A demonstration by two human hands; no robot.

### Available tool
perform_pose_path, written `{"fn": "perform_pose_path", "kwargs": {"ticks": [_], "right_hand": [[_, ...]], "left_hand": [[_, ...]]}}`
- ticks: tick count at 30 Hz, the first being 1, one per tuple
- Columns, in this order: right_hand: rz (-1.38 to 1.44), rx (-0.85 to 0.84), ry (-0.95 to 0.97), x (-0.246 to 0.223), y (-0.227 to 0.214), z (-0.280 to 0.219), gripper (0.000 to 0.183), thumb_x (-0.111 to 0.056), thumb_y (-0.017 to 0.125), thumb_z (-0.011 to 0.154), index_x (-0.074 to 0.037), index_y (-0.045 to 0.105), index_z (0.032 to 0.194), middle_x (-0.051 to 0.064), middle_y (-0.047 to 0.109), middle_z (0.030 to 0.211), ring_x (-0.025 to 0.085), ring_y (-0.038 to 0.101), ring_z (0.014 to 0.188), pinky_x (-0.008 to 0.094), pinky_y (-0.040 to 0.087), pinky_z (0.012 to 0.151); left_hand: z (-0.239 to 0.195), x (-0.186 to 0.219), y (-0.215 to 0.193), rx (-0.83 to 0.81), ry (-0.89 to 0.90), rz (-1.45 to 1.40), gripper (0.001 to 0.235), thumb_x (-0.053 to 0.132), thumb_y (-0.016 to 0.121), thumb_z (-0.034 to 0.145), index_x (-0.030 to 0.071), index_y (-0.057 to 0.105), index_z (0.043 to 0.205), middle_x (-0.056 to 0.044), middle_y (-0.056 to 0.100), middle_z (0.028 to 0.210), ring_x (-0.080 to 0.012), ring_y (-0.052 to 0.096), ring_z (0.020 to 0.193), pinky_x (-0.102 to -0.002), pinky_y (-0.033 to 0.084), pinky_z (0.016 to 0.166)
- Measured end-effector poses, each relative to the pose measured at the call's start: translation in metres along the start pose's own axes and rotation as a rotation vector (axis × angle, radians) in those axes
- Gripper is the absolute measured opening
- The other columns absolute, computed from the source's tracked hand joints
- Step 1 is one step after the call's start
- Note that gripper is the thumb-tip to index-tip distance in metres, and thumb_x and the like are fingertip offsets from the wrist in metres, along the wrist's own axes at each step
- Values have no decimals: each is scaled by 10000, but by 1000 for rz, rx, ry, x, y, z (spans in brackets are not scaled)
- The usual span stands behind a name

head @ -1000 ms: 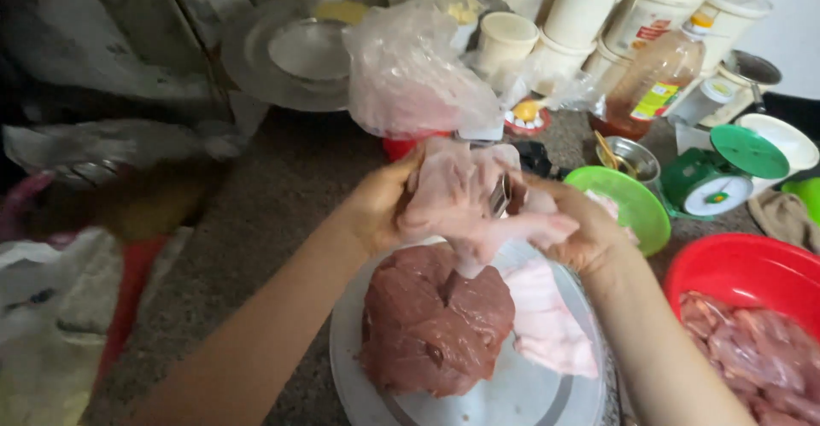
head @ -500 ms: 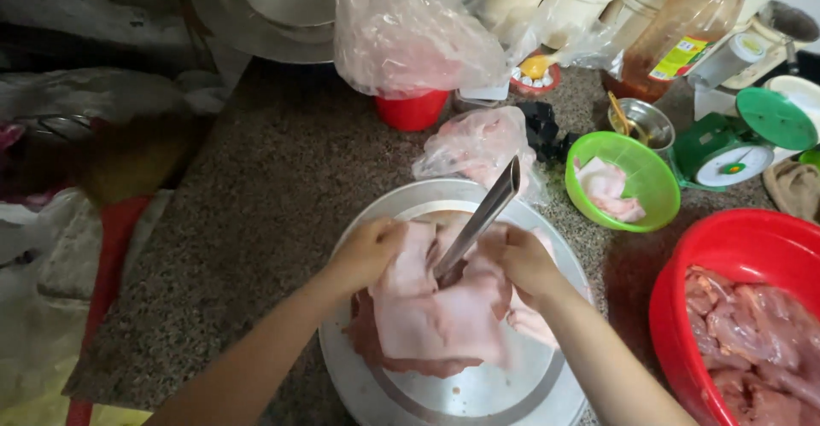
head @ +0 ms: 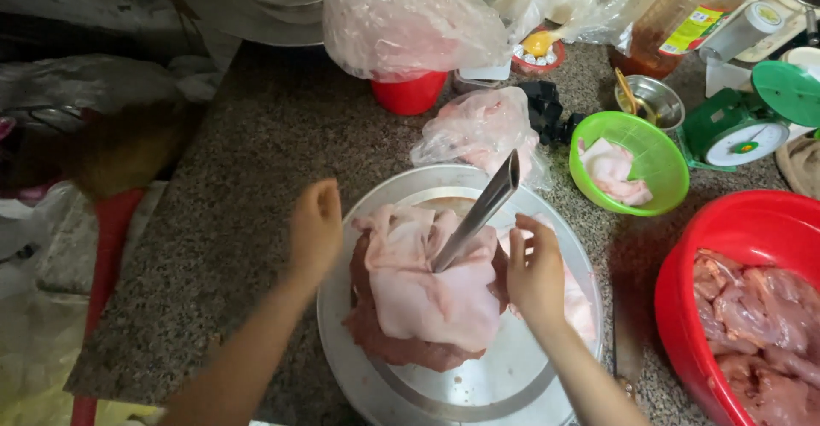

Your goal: The person repeatedly picks up pieces of raw meat from a red basin, places them on a metal tray, and uses a cleaver to press or stab the meat. They then return the meat to the basin and repeat the process with additional pieces.

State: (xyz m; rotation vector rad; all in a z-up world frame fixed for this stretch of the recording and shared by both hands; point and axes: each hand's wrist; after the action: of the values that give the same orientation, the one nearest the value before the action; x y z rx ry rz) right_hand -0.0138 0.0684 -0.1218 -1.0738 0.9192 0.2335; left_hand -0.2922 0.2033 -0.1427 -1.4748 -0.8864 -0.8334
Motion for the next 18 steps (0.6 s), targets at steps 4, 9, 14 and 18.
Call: {"fn": "perform_pose_path", "kwargs": {"ticks": [4,9,14,18], "right_hand": [[12,-27,-342,-32,-4,-46,314,-268,562,1043,-53,680,1237,166,721,1280,325,646,1121,461,436,1050],[-135,-46,152,-48,14,-49,624,-535,619,893,-112,610,1352,110,712,1181,390,577,1161,529,379,1057],[-255,-114,181,-43,27,-44,497,-473,610,910,-157,594,1294,97,777,1151,417,671,1101,584,364,1027],[26,-136,477,-50,10,-49,436,-420,620,956,-177,530,1307,134,792,1202,331,758,1112,460,552,920]], "left_hand": [[-98,49,0,74,720,126,446,172,459,1075,-14,566,1466,-226,648,1340,-402,609,1238,-498,441,1104],[-138,21,38,15,678,302,393,215,579,988,146,646,1369,-143,498,1560,-424,414,1462,-587,307,1200],[-135,13,44,1,785,327,444,230,529,1032,79,613,1441,-141,496,1611,-457,347,1537,-609,268,1250],[-132,14,35,-87,767,334,450,268,513,1056,122,610,1470,-137,444,1653,-453,315,1554,-629,249,1229]]}}
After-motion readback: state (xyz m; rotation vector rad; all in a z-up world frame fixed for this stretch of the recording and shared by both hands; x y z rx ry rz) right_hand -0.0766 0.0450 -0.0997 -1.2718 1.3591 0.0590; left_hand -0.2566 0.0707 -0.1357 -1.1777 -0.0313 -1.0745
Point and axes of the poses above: each hand's wrist, its own z-axis towards the middle knuckle, its own y-axis out of the palm, x = y × z
